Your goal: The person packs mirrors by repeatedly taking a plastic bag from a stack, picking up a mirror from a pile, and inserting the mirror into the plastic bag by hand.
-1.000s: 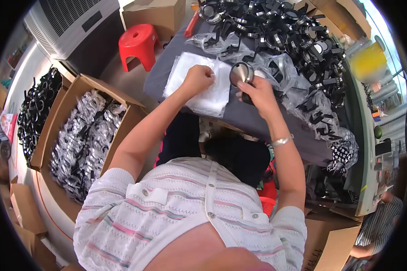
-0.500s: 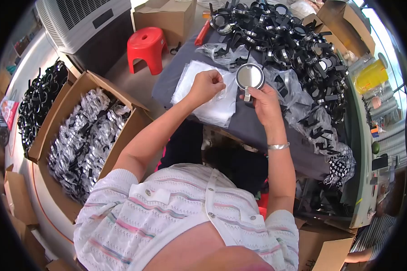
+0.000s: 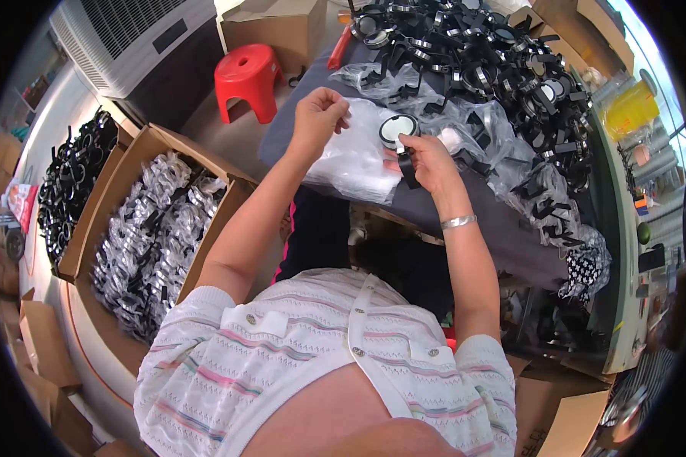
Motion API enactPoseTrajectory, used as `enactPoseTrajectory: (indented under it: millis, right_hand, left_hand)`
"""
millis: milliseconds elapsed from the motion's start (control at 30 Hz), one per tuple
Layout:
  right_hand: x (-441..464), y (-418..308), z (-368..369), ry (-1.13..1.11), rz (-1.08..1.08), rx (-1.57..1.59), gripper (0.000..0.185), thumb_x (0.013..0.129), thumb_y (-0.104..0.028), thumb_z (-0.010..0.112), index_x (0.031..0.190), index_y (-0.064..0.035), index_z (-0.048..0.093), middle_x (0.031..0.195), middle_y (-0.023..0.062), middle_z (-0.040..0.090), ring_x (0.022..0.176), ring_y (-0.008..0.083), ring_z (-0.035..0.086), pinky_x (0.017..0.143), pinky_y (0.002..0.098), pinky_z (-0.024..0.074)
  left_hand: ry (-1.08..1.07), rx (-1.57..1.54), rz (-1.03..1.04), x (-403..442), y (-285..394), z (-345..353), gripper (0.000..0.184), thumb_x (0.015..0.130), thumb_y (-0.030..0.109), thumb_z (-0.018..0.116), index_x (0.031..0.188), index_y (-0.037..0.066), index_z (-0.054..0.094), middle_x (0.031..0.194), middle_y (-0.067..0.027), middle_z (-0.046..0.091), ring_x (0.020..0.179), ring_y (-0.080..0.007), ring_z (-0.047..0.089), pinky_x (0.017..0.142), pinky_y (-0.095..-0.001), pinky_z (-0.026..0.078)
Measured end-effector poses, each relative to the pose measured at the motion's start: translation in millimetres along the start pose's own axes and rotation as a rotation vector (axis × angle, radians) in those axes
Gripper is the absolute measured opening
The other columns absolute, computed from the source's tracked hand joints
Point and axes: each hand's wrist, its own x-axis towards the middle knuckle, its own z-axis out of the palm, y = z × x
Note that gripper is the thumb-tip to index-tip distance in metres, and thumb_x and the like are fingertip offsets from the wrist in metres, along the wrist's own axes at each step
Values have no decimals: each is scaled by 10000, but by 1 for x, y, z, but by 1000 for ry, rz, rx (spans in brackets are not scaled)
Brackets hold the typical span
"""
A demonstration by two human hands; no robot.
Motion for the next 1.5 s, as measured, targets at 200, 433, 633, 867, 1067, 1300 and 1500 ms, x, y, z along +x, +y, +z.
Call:
enactPoseTrajectory:
  millis: [200,433,633,867,1067,1300,1500]
  right_hand:
    - [-27,-16,8,-60,-394,-33,164,804,-7,593,956,53,602,929,99,644,802,150,620,709,285,518]
    - [-7,-10,17,-151,-267,-415,99,712,-25,655,803,11,644,703,15,620,611,89,552,578,236,422]
    - [1,-8,30,-115,-242,-864,153,648,-14,695,775,30,620,692,37,595,620,112,545,574,262,430]
    - [16,-3,17,2,-274,-468,450,717,-43,749,1117,47,562,912,45,615,758,114,570,680,259,460]
    - [42,5,-5,25,-175,-171,110,788,-77,679,864,-11,634,769,7,616,681,93,554,624,226,426]
    - [42,-62,2,94,-576,-346,170,822,-62,630,971,21,635,875,41,659,752,98,599,669,257,464]
    - [99,-47,11,109,-1174,-1864,60,754,-128,588,755,-72,566,767,83,605,784,289,606,669,387,479]
  left_hand:
    - [-31,-26,9,-11,-5,9,62,846,37,604,805,37,556,669,-28,596,553,-77,546,485,-206,402]
    - [-96,-122,92,-5,1,25,40,867,55,602,851,37,569,701,-9,586,598,-79,541,533,-218,412]
    - [-229,27,191,-23,-9,26,43,874,51,598,884,10,610,729,14,584,677,-56,525,607,-207,419]
    - [-776,76,-46,-43,-22,6,28,838,27,622,810,18,618,721,17,577,678,-69,524,654,-232,441]
    - [-517,-17,-93,-42,-19,7,167,832,76,635,986,15,619,830,-10,596,725,-90,550,689,-229,446]
    - [-270,493,143,-47,-40,15,273,823,149,674,1048,4,616,865,-78,626,776,-123,596,665,-264,499]
    - [-246,537,167,-47,-38,17,211,809,109,678,983,-2,631,813,-86,627,732,-134,606,636,-263,502]
